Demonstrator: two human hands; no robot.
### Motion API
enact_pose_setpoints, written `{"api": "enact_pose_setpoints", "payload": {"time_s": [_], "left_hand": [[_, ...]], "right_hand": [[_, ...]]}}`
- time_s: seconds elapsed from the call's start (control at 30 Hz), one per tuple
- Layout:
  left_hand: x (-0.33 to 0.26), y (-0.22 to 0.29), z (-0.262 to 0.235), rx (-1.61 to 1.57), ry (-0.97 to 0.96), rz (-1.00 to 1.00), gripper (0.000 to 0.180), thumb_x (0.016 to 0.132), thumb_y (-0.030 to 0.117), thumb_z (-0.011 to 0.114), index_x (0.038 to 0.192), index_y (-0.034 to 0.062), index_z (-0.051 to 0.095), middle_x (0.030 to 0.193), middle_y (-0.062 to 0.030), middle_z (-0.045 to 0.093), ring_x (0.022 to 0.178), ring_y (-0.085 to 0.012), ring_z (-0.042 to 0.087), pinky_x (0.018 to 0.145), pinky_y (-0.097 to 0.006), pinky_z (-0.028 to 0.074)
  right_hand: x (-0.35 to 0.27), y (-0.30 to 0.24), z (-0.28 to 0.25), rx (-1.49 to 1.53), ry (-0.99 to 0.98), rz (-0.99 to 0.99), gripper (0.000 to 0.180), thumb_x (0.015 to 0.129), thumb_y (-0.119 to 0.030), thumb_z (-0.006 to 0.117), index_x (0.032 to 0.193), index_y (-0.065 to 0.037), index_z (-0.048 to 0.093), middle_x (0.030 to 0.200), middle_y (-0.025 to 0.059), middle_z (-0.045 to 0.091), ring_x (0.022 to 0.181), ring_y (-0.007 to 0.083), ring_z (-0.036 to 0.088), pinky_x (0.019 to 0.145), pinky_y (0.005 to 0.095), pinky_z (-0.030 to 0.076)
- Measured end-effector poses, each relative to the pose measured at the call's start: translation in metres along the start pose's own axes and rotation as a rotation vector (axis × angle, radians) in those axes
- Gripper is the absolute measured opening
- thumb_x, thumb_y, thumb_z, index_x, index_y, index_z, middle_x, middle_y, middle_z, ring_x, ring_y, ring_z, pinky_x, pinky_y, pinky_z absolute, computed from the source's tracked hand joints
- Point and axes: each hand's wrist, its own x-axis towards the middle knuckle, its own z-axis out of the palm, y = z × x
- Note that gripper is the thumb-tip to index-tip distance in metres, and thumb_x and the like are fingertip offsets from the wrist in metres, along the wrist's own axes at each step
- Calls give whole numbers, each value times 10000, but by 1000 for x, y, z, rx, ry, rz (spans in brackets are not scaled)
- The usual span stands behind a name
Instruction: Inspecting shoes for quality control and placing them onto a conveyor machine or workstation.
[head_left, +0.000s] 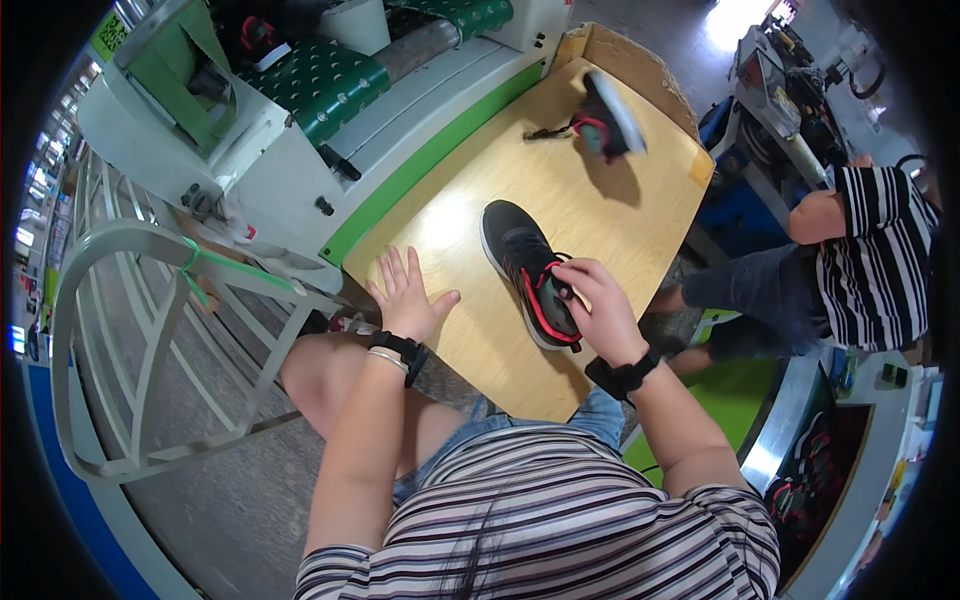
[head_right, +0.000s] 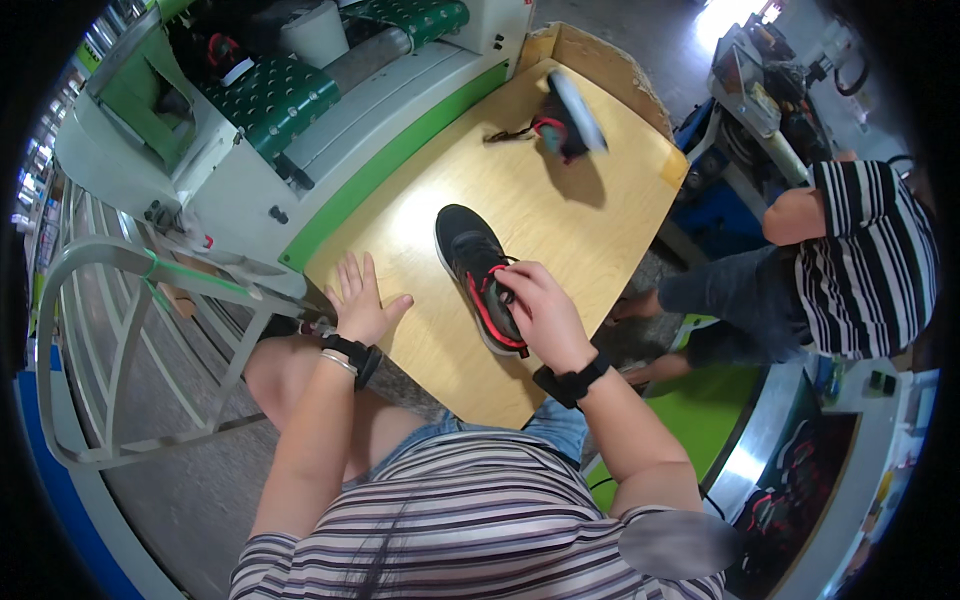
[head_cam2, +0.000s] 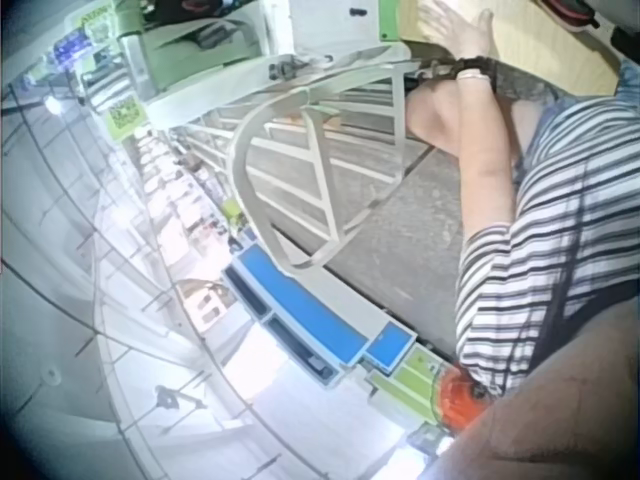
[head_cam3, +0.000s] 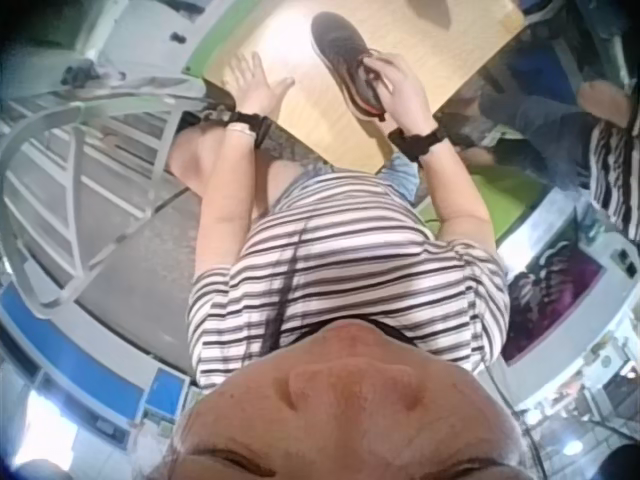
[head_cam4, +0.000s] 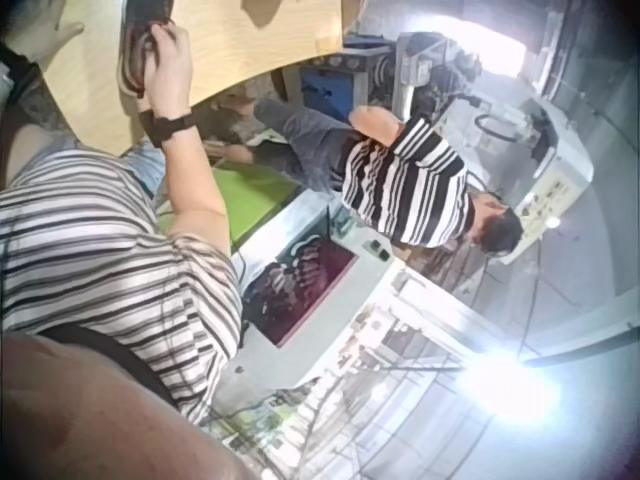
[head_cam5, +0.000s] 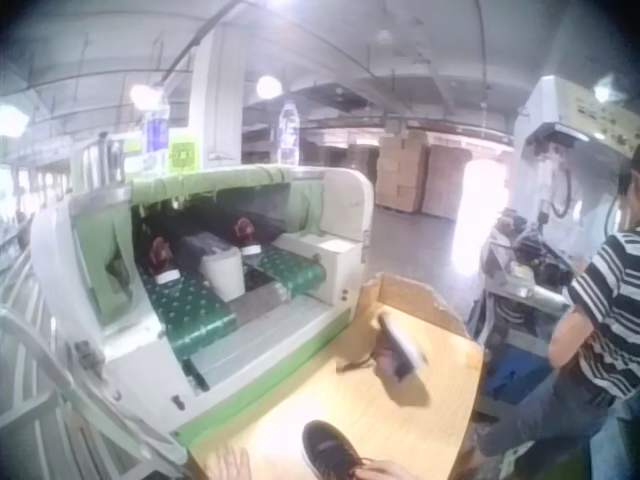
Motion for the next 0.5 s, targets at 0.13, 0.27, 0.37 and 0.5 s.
{"api": "enact_pose_setpoints", "payload": {"time_s": [0.13,0.27,0.37,0.5], "left_hand": [[-2,2,-2,-2,-1,-11,1148,846,628,679,1624,28,85,1676,-293,-4,1554,-458,-46,1169,-709,-11],[-2,2,-2,-4,4,-3,1151,844,638,677,1624,27,91,1677,-292,-2,1555,-455,-46,1169,-710,-13],[-2,2,-1,-7,-2,-6,1154,843,642,676,1626,28,91,1679,-287,-1,1556,-450,-52,1169,-709,-14],[-2,0,1,8,3,-18,1167,838,654,677,1630,41,77,1687,-261,-10,1560,-437,-45,1177,-703,-2]], "right_hand": [[-7,1,-3,-137,-111,-66,345,854,147,584,1134,-27,686,1133,155,597,998,326,639,879,370,536],[14,7,3,-159,-81,-100,333,847,136,585,1125,-22,678,1094,155,623,993,339,647,864,388,540],[26,5,0,-132,-95,-91,320,840,102,600,1127,-21,671,1058,164,646,972,357,650,850,409,542],[27,4,-8,-177,-183,-156,350,819,31,623,1163,-22,657,1046,168,659,957,377,643,840,444,536]]}}
